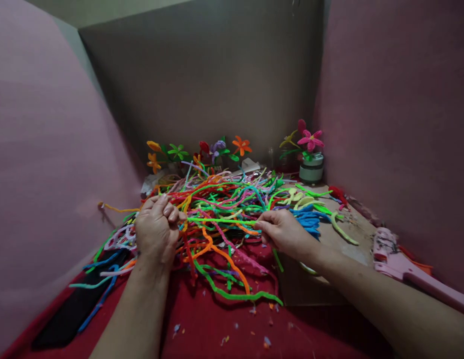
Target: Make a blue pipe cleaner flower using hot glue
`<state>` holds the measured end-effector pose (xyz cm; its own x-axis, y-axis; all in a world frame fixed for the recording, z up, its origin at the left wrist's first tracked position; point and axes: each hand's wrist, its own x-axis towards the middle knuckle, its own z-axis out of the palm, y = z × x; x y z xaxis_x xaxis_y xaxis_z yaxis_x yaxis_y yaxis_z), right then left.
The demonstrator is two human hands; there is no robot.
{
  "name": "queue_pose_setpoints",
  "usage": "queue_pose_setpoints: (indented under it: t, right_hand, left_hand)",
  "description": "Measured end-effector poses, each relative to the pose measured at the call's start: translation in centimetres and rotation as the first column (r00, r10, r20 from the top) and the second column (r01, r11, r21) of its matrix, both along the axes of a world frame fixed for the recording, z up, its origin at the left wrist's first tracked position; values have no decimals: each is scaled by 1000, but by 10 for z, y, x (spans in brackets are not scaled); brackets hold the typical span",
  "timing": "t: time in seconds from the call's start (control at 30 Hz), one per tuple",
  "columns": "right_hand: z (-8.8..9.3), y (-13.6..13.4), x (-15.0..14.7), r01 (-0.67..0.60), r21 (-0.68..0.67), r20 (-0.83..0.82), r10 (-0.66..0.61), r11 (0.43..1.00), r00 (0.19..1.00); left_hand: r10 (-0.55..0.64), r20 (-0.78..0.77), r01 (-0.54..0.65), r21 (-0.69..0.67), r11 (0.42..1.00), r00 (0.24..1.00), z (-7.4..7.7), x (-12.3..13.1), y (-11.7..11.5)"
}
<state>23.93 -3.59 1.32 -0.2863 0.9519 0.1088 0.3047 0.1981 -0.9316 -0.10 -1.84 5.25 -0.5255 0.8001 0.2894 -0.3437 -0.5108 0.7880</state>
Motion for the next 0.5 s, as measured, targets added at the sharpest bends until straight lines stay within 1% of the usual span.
queue_pose_setpoints:
  t: [0.07,0.13,0.3,0.37,0.43,0.5]
  right_hand:
    - [1,-2,0,-42,9,16,42,999,999]
    - [3,-5,0,-69,2,-1,69,998,998]
    - [8,-8,-1,-99,-66,-117,91,993,989]
    - [11,-9,-1,-111,-71,-173,98,991,980]
    - [13,-8,0,-92,-49,-235,78,995,969]
    - [15,-8,0,-43,-22,-302,34,999,953]
  left_hand:
    - [4,-16,-4,-28,1000,1000,0,-2,0]
    - [-20,0,20,-72,997,1000,1,-6,-1]
    - [-52,53,57,-95,994,997,5,-12,-4]
    - [-56,37,59,-84,995,998,5,-11,-5]
    - [-60,-5,60,-61,996,998,5,-8,-7]
    - [-57,-47,55,-40,998,997,5,-5,-8]
